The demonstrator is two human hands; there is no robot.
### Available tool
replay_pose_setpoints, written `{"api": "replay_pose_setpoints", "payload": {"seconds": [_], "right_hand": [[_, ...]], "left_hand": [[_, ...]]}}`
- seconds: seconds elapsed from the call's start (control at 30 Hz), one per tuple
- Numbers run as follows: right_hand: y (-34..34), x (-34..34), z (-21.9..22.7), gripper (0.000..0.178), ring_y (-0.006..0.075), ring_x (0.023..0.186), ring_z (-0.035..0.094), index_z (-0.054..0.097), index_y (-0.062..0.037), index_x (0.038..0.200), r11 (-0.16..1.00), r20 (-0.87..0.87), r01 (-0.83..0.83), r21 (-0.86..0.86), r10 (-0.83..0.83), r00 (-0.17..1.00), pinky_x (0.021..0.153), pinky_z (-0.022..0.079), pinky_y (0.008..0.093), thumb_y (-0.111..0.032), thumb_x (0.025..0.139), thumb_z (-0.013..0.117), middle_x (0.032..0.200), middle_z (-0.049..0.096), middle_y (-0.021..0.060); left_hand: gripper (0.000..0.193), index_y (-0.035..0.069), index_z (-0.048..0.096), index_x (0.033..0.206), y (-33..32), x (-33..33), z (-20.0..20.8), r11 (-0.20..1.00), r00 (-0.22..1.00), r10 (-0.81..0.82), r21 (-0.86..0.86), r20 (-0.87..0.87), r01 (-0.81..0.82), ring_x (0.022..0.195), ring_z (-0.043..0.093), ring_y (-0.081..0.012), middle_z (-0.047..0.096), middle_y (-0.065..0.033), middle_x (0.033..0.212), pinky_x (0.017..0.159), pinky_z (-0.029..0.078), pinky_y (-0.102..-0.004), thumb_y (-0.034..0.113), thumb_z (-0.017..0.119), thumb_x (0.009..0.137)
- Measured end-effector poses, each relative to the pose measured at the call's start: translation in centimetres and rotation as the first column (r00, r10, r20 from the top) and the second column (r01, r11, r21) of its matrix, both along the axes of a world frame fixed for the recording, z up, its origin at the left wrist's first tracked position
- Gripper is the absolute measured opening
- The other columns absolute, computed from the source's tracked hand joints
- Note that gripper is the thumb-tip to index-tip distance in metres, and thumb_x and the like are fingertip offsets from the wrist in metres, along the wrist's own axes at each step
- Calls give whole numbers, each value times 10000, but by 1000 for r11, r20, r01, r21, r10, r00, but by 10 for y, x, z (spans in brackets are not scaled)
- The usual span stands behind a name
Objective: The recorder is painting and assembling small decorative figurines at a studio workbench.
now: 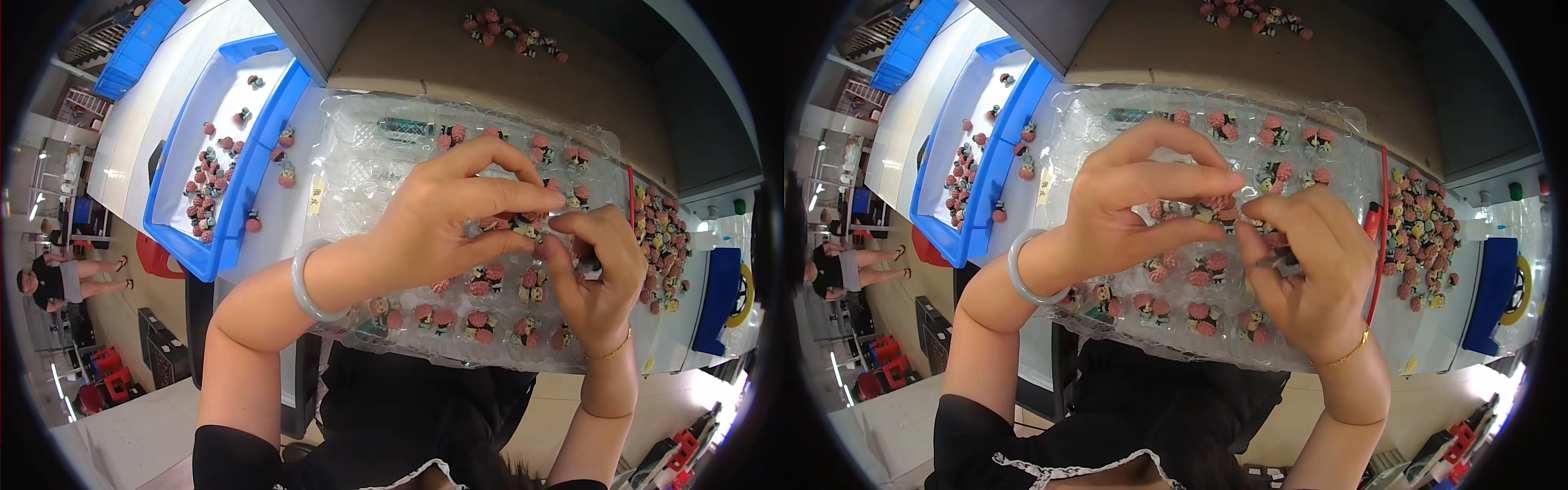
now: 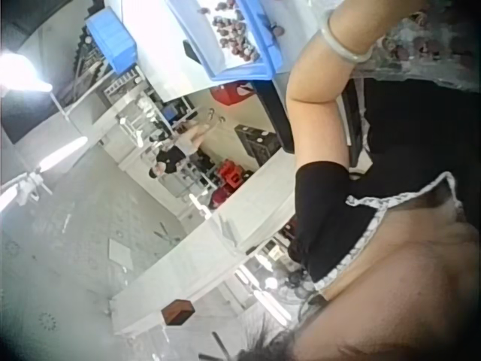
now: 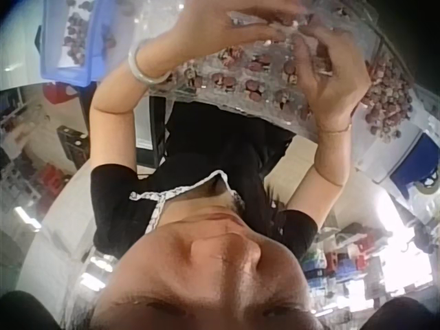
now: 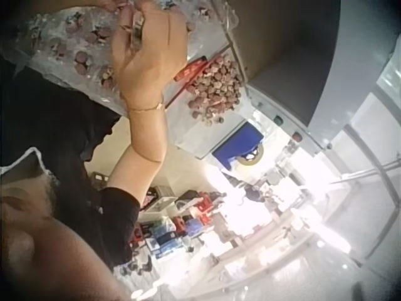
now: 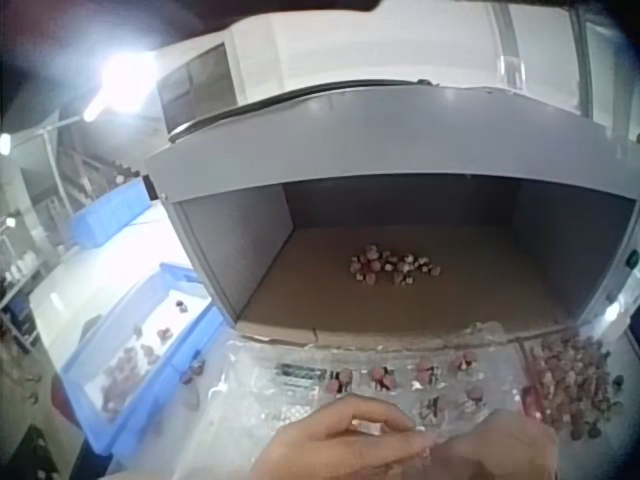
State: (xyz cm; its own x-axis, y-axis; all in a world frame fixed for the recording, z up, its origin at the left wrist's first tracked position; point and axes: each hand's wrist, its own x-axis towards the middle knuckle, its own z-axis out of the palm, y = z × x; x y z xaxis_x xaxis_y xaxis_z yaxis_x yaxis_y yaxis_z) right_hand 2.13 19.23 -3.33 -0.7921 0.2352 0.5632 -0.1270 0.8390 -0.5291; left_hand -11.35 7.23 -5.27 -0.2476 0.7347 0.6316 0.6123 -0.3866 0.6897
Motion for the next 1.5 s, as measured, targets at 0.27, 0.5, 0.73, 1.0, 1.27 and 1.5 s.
{"api": "replay_pose_setpoints", "payload": {"seconds": [0.27,0.5,0.73,1.0,1.27,1.5], "right_hand": [[3,3,-2,141,277,563,463,493,-27,718,999,93,-6,-33,9,996,508,370,333,-154,754,544,628,464,106],[4,1,-5,288,274,543,455,464,-36,655,998,167,-43,44,35,985,475,354,344,-268,704,629,608,457,94],[2,1,-3,319,262,529,451,455,-50,637,998,173,-45,40,38,984,464,349,341,-291,660,662,585,442,87],[2,1,-4,300,260,525,447,457,-54,634,998,168,-47,45,39,985,463,347,342,-264,654,670,580,433,89],[2,2,-4,273,257,518,432,452,-56,629,997,177,-57,56,47,983,456,336,342,-214,633,674,573,416,88],[2,1,-3,271,251,518,436,457,-56,636,998,164,-49,43,41,986,456,340,343,-206,608,681,571,418,84]], "left_hand": [[371,5,590,959,3,0,1,999,998,-43,24,54,42,820,585,-209,564,-133,926,651,522,-263,-95,639,605],[300,22,586,887,2,-2,1,995,999,-36,95,-8,36,772,583,-205,584,-128,882,629,478,-267,-46,670,608],[281,26,576,865,1,-2,1,988,996,-70,132,-47,75,757,587,-202,581,-125,868,612,483,-270,-41,674,610],[261,28,572,850,1,-2,0,985,993,-78,145,-90,91,754,597,-211,570,-120,862,639,496,-283,-62,657,620],[276,23,576,854,2,-2,-1,987,992,-66,136,-112,81,761,596,-214,572,-123,862,642,491,-277,-81,648,608],[297,22,583,854,-1,0,1,990,993,-45,132,-109,59,760,590,-209,573,-121,864,639,490,-273,-86,653,587]]}}
